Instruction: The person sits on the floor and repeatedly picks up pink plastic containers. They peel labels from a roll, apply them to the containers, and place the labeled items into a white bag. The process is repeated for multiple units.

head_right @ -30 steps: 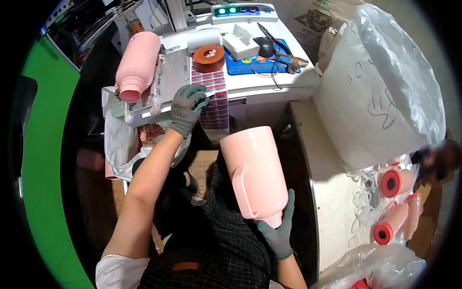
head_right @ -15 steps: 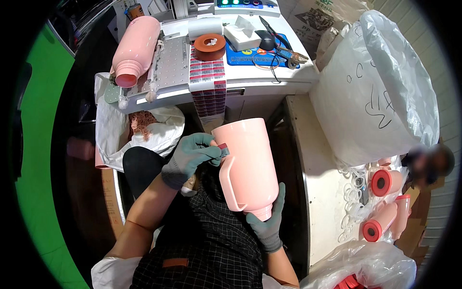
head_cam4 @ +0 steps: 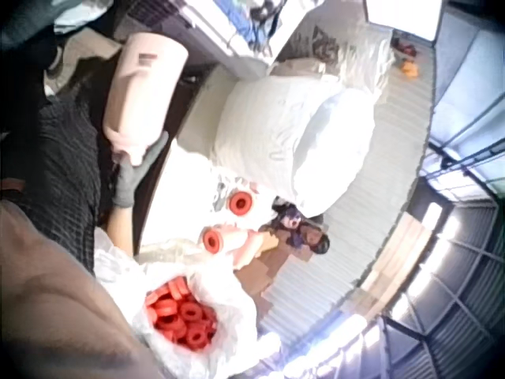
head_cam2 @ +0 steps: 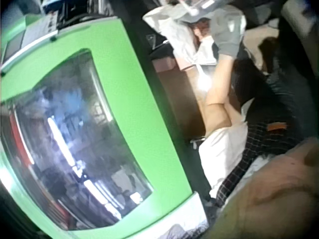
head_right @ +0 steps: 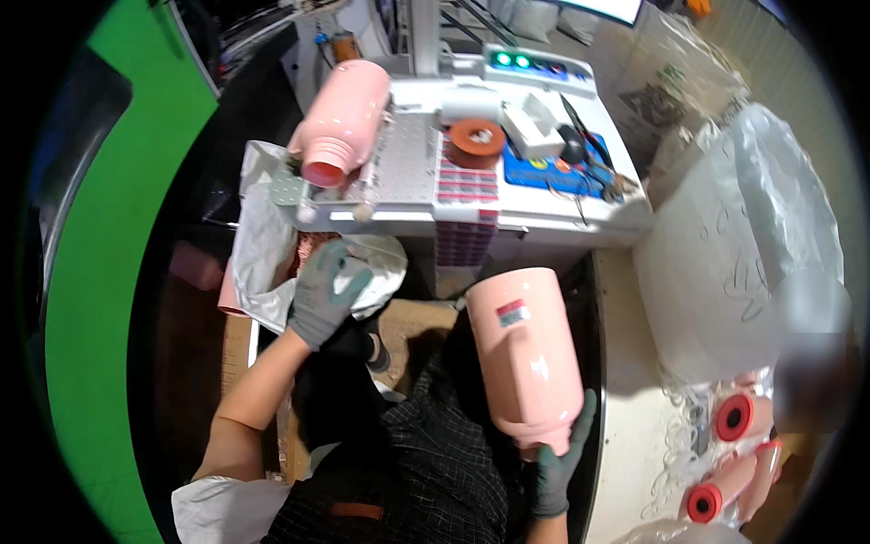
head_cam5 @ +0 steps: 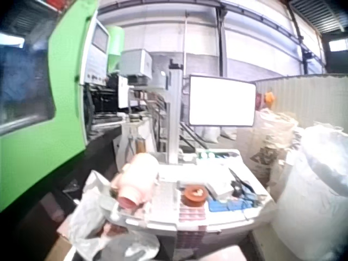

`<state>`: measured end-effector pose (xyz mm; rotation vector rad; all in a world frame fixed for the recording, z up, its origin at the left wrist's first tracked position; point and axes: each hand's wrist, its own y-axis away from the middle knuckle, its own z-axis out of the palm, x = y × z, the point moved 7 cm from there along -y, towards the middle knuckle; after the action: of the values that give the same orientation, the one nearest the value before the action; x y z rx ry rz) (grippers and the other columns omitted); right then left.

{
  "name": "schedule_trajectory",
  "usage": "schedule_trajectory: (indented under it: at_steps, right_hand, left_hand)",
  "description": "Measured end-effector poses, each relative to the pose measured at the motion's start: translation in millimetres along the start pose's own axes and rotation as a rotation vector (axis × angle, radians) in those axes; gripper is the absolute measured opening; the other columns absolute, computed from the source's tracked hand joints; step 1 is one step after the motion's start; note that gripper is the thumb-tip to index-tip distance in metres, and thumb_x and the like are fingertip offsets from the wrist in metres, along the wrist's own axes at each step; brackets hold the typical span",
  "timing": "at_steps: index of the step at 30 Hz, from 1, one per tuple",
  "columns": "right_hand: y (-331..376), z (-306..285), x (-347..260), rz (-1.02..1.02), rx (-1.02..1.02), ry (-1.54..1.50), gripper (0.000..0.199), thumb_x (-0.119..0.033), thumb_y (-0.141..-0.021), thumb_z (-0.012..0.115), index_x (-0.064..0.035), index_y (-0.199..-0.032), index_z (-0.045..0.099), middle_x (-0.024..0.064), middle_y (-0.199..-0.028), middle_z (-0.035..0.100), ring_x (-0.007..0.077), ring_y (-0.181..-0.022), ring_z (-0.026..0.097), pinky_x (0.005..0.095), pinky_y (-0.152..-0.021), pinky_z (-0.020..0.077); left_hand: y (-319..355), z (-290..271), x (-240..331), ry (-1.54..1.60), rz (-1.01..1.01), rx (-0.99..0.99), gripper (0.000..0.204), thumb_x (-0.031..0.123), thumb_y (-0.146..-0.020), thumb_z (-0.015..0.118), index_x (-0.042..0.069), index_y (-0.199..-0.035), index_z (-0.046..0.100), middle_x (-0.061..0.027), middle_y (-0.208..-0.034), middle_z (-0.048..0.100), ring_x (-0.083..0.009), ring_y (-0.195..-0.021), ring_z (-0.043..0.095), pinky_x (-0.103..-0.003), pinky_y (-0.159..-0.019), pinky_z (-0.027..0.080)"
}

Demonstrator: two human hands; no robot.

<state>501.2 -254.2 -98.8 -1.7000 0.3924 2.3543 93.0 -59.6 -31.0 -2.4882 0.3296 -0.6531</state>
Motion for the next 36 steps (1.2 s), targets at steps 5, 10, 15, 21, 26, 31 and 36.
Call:
schedule_trajectory:
  at_steps: [5,10,15,21,26,31,36]
  right_hand:
    - [-41,54,-33,-0.108,-0.089,-0.159,0.103,-0.053,-0.09,0.073,-0.008,-0.166,0.019,0.0176,-0.164,0.031,0.0326,-0.148,0.039,0.0472,-0.119,0.0382]
    - [-97,153,-75,-0.35,-0.202,-0.007,0.083,-0.034,-0.101,0.065,-0.0035,-0.165,0.023,0.0143,-0.166,0.032,0.0267,-0.149,0.036,0.0419,-0.121,0.0324]
    - [-125,231,-109,-0.662,-0.22,0.411,0.088,-0.011,-0.093,0.074,-0.0013,-0.164,0.023,0.0145,-0.165,0.035,0.0247,-0.149,0.036,0.0408,-0.122,0.0318]
    - [-140,380,-83,-1.015,-0.286,0.901,0.091,-0.042,-0.089,0.078,-0.0224,-0.164,0.031,0.035,-0.158,0.034,0.0434,-0.107,0.071,0.0437,-0.077,0.061]
    - [-157,466,-38,-1.025,-0.25,1.239,0.08,-0.057,-0.089,0.074,-0.0333,-0.159,0.042,0.0396,-0.158,0.031,0.0497,-0.094,0.073,0.0475,-0.069,0.061]
    - [-171,509,-15,-0.847,-0.322,1.411,0.081,-0.062,-0.091,0.069,-0.04,-0.16,0.033,0.0407,-0.16,0.022,0.0473,-0.096,0.075,0.0483,-0.071,0.0613]
    - [-187,498,-10,-0.765,-0.388,1.415,0.089,-0.049,-0.091,0.071,-0.0341,-0.164,0.022,0.0412,-0.154,0.033,0.0414,-0.088,0.076,0.0497,-0.065,0.0595]
  left_hand:
    - [-68,-49,-37,-0.591,0.378,0.017,0.035,0.021,-0.088,0.069,0.011,-0.122,0.066,-0.0086,-0.12,0.064,-0.0262,-0.099,0.063,-0.041,-0.078,0.052]
    - [-105,-33,-63,-0.671,0.526,-0.134,0.025,0.02,-0.084,0.066,0.013,-0.107,0.069,-0.0052,-0.111,0.06,-0.0238,-0.104,0.062,-0.039,-0.084,0.053]
    - [-27,-133,95,-0.112,0.87,0.056,0.026,0.02,-0.077,0.077,0.005,-0.096,0.071,-0.0051,-0.089,0.062,-0.0216,-0.083,0.062,-0.036,-0.066,0.051]
    - [52,-163,121,0.398,0.435,-0.032,0.025,0.028,-0.082,0.079,0.013,-0.1,0.071,-0.0043,-0.099,0.063,-0.024,-0.08,0.062,-0.042,-0.066,0.053]
    - [77,-96,73,0.616,-0.004,-0.164,0.024,0.019,-0.077,0.086,0.01,-0.086,0.067,-0.0081,-0.089,0.062,-0.0302,-0.08,0.06,-0.04,-0.073,0.049]
    - [80,-122,63,0.459,-0.001,-0.032,0.028,0.016,-0.075,0.088,0.009,-0.085,0.063,-0.0132,-0.111,0.061,-0.0313,-0.1,0.059,-0.04,-0.085,0.048]
    - [79,-85,63,0.888,-0.124,-0.293,0.038,0.013,-0.074,0.089,0.006,-0.1,0.061,-0.0185,-0.131,0.056,-0.0328,-0.115,0.056,-0.043,-0.095,0.048]
